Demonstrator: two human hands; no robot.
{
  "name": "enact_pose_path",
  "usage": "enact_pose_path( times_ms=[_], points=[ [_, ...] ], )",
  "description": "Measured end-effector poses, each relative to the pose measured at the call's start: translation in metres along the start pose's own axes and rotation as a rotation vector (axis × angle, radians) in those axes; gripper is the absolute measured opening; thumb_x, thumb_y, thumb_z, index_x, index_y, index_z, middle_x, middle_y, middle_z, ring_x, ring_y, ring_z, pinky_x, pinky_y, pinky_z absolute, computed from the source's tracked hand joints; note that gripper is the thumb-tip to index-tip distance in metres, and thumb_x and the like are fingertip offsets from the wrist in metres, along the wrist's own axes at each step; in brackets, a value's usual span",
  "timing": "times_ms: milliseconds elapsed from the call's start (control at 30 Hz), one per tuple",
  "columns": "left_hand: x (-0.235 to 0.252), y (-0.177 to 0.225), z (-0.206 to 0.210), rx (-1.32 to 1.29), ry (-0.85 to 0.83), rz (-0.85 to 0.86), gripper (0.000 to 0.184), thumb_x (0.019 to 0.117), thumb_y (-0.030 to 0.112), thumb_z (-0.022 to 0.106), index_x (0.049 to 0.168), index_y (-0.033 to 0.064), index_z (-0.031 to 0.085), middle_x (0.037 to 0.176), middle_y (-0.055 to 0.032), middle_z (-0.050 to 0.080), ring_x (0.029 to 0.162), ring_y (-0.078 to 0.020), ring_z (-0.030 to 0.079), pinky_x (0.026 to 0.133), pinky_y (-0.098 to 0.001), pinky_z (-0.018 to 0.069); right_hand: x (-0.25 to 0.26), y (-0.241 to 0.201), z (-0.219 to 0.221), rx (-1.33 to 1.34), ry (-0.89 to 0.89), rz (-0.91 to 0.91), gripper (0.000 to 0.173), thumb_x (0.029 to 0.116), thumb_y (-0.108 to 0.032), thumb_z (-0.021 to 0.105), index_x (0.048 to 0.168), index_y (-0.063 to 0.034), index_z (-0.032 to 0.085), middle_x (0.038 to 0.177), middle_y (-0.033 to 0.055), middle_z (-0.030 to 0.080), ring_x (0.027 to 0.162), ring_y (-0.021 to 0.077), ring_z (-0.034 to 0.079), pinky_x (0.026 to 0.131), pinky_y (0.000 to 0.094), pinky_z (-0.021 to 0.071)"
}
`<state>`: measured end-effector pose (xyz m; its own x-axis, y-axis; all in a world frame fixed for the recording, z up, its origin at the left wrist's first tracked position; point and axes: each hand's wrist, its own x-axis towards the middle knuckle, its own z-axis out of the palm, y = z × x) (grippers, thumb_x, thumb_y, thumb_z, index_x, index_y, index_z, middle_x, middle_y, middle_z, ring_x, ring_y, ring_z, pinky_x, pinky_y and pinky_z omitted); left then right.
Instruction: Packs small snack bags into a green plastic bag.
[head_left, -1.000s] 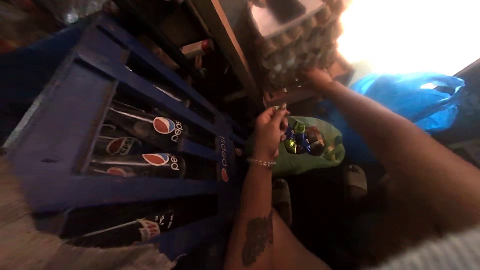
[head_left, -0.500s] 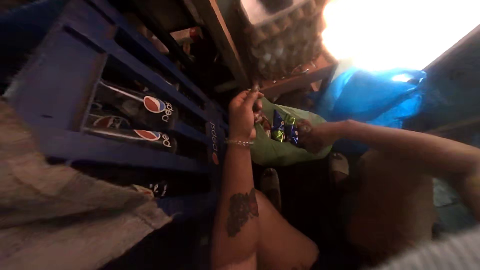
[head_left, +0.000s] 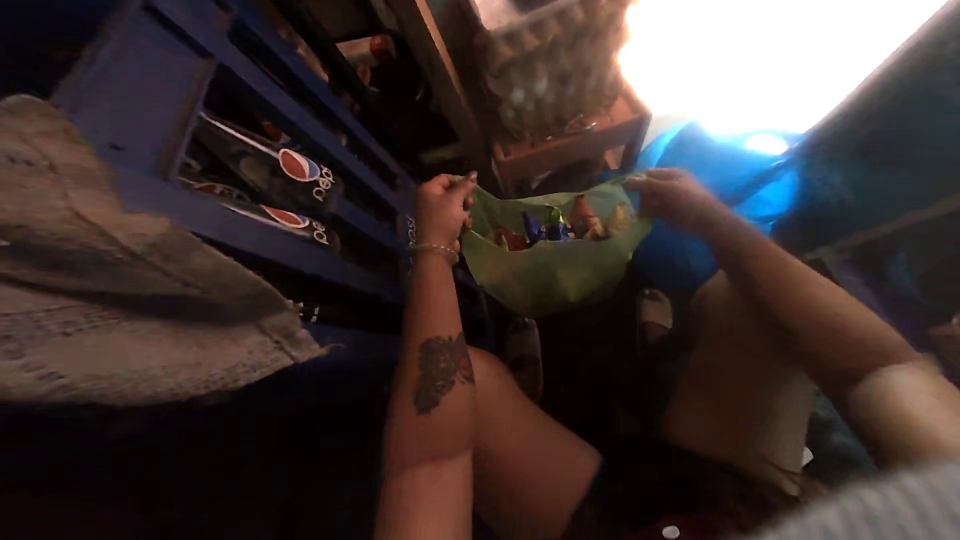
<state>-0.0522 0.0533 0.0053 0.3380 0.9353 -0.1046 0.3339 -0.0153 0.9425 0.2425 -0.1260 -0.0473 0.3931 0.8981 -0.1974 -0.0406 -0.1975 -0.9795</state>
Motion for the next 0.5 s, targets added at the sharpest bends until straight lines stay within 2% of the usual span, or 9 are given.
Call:
enact_pose_path(
  times_ms=[33, 100, 133, 200, 233, 300, 400, 467, 500],
  points=[
    [-0.002, 0.0, 0.003, 0.059, -0.011, -0.005, 0.022, 0.103, 0.023, 0.062, 0.11, 0.0022, 0.064, 0.076, 0.0003, 0.054, 0.054, -0.0043, 0.047, 0.05, -0.0202, 0.0434, 0.003, 0.0, -0.007, -0.241, 0.039, -0.021, 0.016, 0.1019, -0.019, 0.063, 0.104, -0.0037, 0.065, 0.079, 0.0027, 0.06, 0.064, 0.0099, 0.056, 0.064, 0.0292, 0.052],
    [-0.005, 0.003, 0.01, 0.188, -0.047, -0.013, 0.027, 0.1035, 0.024, 0.062, 0.113, -0.0013, 0.064, 0.086, -0.0075, 0.06, 0.063, -0.0103, 0.056, 0.062, -0.0282, 0.0535, 0.01, 0.003, -0.02, -0.709, 0.07, -0.075, 0.029, 0.0956, -0.019, 0.073, 0.117, 0.0005, 0.067, 0.098, 0.0213, 0.068, 0.086, 0.0349, 0.066, 0.079, 0.0563, 0.0541],
    [-0.005, 0.004, 0.013, 0.242, -0.062, -0.01, 0.028, 0.1035, 0.024, 0.062, 0.114, -0.0023, 0.064, 0.091, -0.0111, 0.063, 0.066, -0.0131, 0.061, 0.066, -0.0318, 0.057, 0.014, 0.006, -0.023, -0.863, 0.078, -0.056, 0.038, 0.0931, -0.02, 0.076, 0.124, -0.0012, 0.064, 0.104, 0.0267, 0.068, 0.094, 0.0448, 0.066, 0.082, 0.0658, 0.0512],
    [-0.004, 0.004, 0.017, 0.323, -0.097, -0.002, 0.028, 0.1039, 0.022, 0.062, 0.115, -0.0034, 0.064, 0.096, -0.0148, 0.065, 0.072, -0.0173, 0.066, 0.073, -0.0364, 0.059, 0.021, 0.008, -0.022, -1.113, 0.02, 0.071, 0.053, 0.093, -0.033, 0.076, 0.133, -0.0031, 0.059, 0.116, 0.0305, 0.065, 0.107, 0.0526, 0.063, 0.086, 0.0723, 0.0474],
    [-0.003, 0.002, 0.017, 0.353, -0.114, 0.006, 0.028, 0.1039, 0.021, 0.062, 0.116, -0.004, 0.065, 0.098, -0.0161, 0.067, 0.075, -0.0192, 0.067, 0.076, -0.038, 0.0591, 0.022, 0.007, -0.021, -1.211, -0.031, 0.162, 0.057, 0.0939, -0.044, 0.073, 0.13, -0.0012, 0.061, 0.117, 0.0311, 0.065, 0.11, 0.0533, 0.062, 0.087, 0.0734, 0.0464],
    [-0.003, -0.004, 0.017, 0.394, -0.129, 0.026, 0.028, 0.1042, 0.02, 0.061, 0.115, -0.0053, 0.065, 0.098, -0.0172, 0.07, 0.079, -0.0212, 0.071, 0.08, -0.0398, 0.06, 0.02, 0.006, -0.018, -1.299, -0.183, 0.361, 0.064, 0.0969, -0.058, 0.062, 0.111, 0.004, 0.067, 0.112, 0.0301, 0.066, 0.107, 0.0502, 0.064, 0.086, 0.0711, 0.0468],
    [0.001, -0.005, 0.013, 0.451, -0.065, 0.054, 0.029, 0.1046, 0.021, 0.06, 0.115, -0.0047, 0.066, 0.102, -0.0191, 0.071, 0.087, -0.0256, 0.073, 0.086, -0.045, 0.0592, 0.011, 0.003, -0.02, -1.004, -0.462, 0.623, 0.067, 0.1047, -0.058, 0.045, 0.121, 0.0048, 0.062, 0.106, 0.0225, 0.066, 0.091, 0.0344, 0.063, 0.083, 0.0544, 0.0502],
    [0.003, -0.004, 0.008, 0.53, -0.028, 0.095, 0.03, 0.1029, 0.023, 0.063, 0.115, -0.0043, 0.068, 0.111, -0.0236, 0.069, 0.103, -0.0348, 0.068, 0.095, -0.055, 0.0516, 0.011, 0.002, -0.024, -0.86, -0.577, 0.639, 0.065, 0.1061, -0.056, 0.043, 0.122, 0.0043, 0.062, 0.105, 0.0202, 0.069, 0.089, 0.0308, 0.065, 0.083, 0.0506, 0.0514],
    [0.004, -0.001, 0.007, 0.574, -0.032, 0.117, 0.031, 0.1018, 0.024, 0.065, 0.114, -0.0041, 0.069, 0.116, -0.0256, 0.067, 0.11, -0.0383, 0.065, 0.099, -0.0578, 0.0481, 0.011, 0.001, -0.026, -0.792, -0.606, 0.59, 0.057, 0.1072, -0.052, 0.044, 0.119, 0.0014, 0.063, 0.097, 0.0148, 0.068, 0.079, 0.0234, 0.063, 0.075, 0.0431, 0.0527]
  ],
)
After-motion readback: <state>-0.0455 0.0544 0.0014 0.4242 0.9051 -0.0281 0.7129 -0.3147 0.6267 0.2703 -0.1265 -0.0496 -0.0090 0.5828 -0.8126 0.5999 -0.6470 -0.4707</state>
